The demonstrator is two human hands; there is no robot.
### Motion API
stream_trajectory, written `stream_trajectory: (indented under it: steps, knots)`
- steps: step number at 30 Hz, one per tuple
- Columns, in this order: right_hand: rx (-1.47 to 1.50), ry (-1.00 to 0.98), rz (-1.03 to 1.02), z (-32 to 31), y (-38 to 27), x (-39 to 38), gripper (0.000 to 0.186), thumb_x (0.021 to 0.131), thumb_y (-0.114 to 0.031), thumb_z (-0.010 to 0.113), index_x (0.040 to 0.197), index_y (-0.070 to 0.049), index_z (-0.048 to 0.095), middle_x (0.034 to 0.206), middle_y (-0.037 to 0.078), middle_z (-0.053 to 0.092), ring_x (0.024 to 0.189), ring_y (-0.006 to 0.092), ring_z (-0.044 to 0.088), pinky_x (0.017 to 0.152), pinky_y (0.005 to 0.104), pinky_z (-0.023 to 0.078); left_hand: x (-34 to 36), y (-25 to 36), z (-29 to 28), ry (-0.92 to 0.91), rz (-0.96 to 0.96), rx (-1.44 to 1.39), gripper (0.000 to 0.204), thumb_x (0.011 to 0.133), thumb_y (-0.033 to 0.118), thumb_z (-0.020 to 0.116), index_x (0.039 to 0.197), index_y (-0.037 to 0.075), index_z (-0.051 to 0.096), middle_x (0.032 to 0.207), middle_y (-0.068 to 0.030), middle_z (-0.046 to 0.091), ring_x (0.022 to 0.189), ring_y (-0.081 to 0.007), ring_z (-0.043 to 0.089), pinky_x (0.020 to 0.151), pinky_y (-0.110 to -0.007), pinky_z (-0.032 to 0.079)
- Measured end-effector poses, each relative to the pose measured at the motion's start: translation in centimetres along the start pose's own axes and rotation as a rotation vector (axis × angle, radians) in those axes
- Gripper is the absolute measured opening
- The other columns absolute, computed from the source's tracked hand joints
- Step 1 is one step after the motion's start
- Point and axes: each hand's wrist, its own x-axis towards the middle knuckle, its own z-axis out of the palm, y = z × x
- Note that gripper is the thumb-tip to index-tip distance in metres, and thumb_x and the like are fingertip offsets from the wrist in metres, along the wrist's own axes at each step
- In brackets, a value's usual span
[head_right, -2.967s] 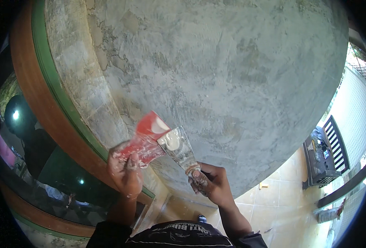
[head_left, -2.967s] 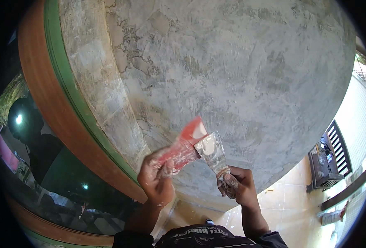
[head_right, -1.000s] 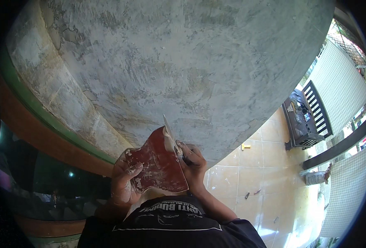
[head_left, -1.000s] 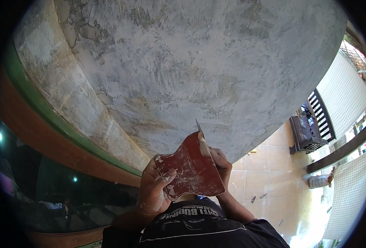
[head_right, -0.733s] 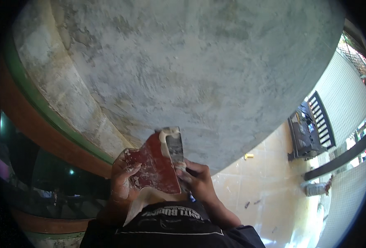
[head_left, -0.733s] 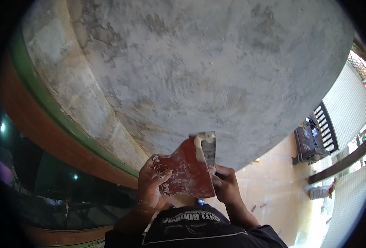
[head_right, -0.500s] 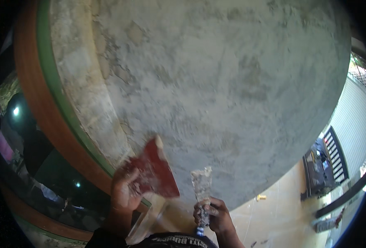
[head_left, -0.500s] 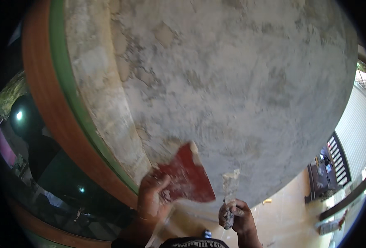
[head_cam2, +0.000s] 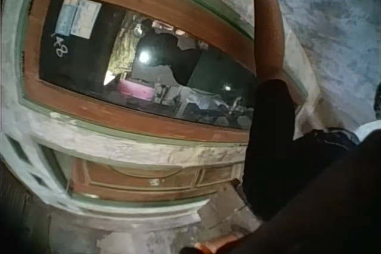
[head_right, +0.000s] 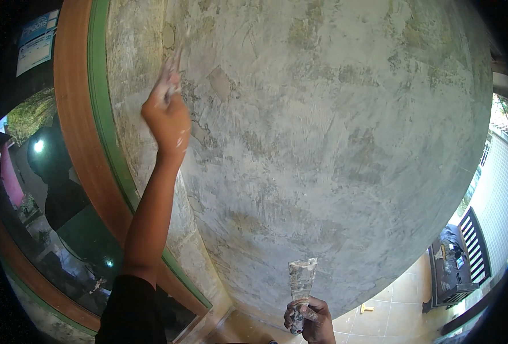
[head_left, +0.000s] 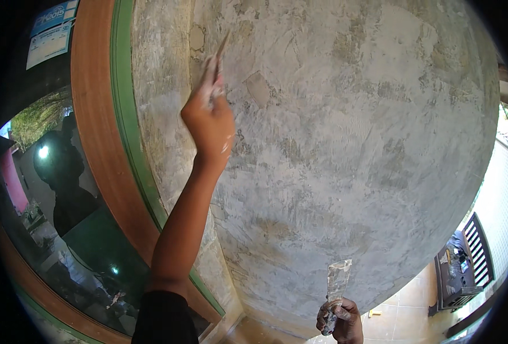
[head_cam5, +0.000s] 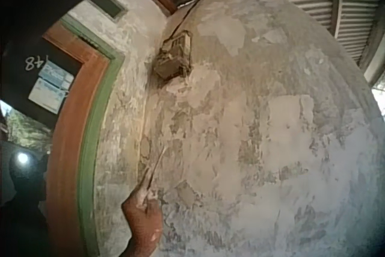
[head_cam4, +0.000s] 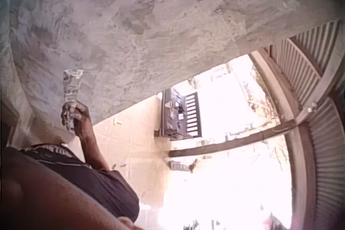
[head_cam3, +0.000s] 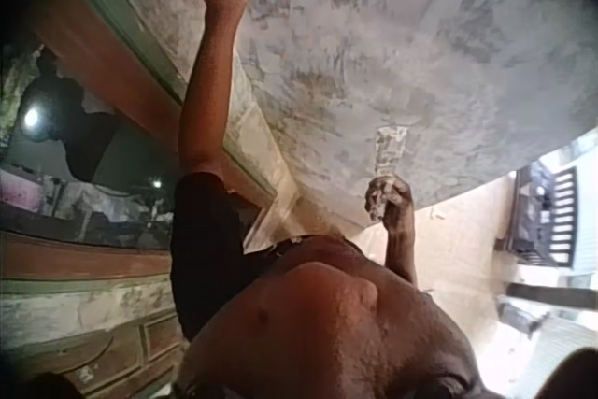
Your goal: The person sands a wall with a piece of sandpaper, takes a white paste from an orange bucket using a scraper, and spreads the paste onto the wall surface.
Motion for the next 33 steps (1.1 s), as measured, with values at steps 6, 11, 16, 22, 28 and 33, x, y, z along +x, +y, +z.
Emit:
stream_trajectory:
  steps: [6, 11, 16, 22, 28, 33]
  knots:
    - [-0.015, 0.002, -0.001, 0.1, -0.4, 0.6, 0.031, 0.072, -0.021, 0.068, 0.084, 0.002, 0.053, 0.071, 0.012, 0.053, 0.052, 0.0206, 0.053, 0.041, 0.0288, 0.046, 1.9, -0.2, 4.5, -0.054, 0.16, 0.198, 0.039, 0.084, -0.005, 0.046, 0.123, -0.007, 0.049, 0.125, -0.0263, 0.05, 0.119, -0.0358, 0.048, 0.098, -0.033, 0.04]
    - [0.007, -0.017, -0.001, 0.4, -1.0, 1.1, 0.028, 0.072, -0.019, 0.067, 0.083, 0.004, 0.056, 0.07, 0.012, 0.053, 0.052, 0.0208, 0.052, 0.041, 0.0292, 0.045, 0.2, 0.5, 4.3, -0.231, 0.204, 0.463, 0.041, 0.083, -0.004, 0.047, 0.124, -0.004, 0.05, 0.125, -0.026, 0.049, 0.119, -0.0374, 0.047, 0.097, -0.036, 0.042]
    - [0.042, -0.032, -0.002, 0.4, -1.3, 1.6, 0.028, 0.071, -0.018, 0.068, 0.083, 0.006, 0.057, 0.069, 0.013, 0.053, 0.05, 0.0212, 0.052, 0.041, 0.0293, 0.044, 0.0, 0.9, 1.2, -0.182, 0.107, 0.253, 0.047, 0.079, -0.011, 0.045, 0.126, -0.004, 0.049, 0.123, -0.0264, 0.052, 0.111, -0.029, 0.056, 0.092, -0.032, 0.044]
    - [0.046, -0.046, -0.009, 1.0, -1.2, 1.9, 0.029, 0.071, -0.017, 0.069, 0.084, 0.005, 0.058, 0.069, 0.013, 0.054, 0.05, 0.0226, 0.052, 0.04, 0.0308, 0.043, 2.9, -1.1, 4.4, -0.126, 0.267, 0.3, 0.05, 0.077, -0.013, 0.043, 0.127, -0.006, 0.046, 0.126, -0.0281, 0.048, 0.119, -0.0324, 0.05, 0.097, -0.035, 0.041]
    - [0.072, -0.056, -0.059, 0.3, -1.2, 1.8, 0.029, 0.072, -0.018, 0.069, 0.084, 0.005, 0.057, 0.069, 0.013, 0.053, 0.05, 0.0225, 0.052, 0.04, 0.0304, 0.043, -1.5, -0.2, 2.2, -0.204, 0.183, 0.278, 0.051, 0.077, -0.015, 0.042, 0.127, -0.007, 0.045, 0.129, -0.0268, 0.046, 0.119, -0.0301, 0.05, 0.096, -0.035, 0.042]
    - [0.013, -0.037, -0.062, 0.5, -1.8, 1.6, 0.026, 0.073, -0.019, 0.069, 0.079, 0.004, 0.056, 0.069, 0.014, 0.053, 0.053, 0.0231, 0.053, 0.041, 0.0303, 0.044, 2.3, -0.6, 2.6, -0.091, 0.186, 0.171, 0.052, 0.077, -0.017, 0.039, 0.127, -0.006, 0.046, 0.128, -0.0251, 0.048, 0.118, -0.0259, 0.051, 0.095, -0.033, 0.044]
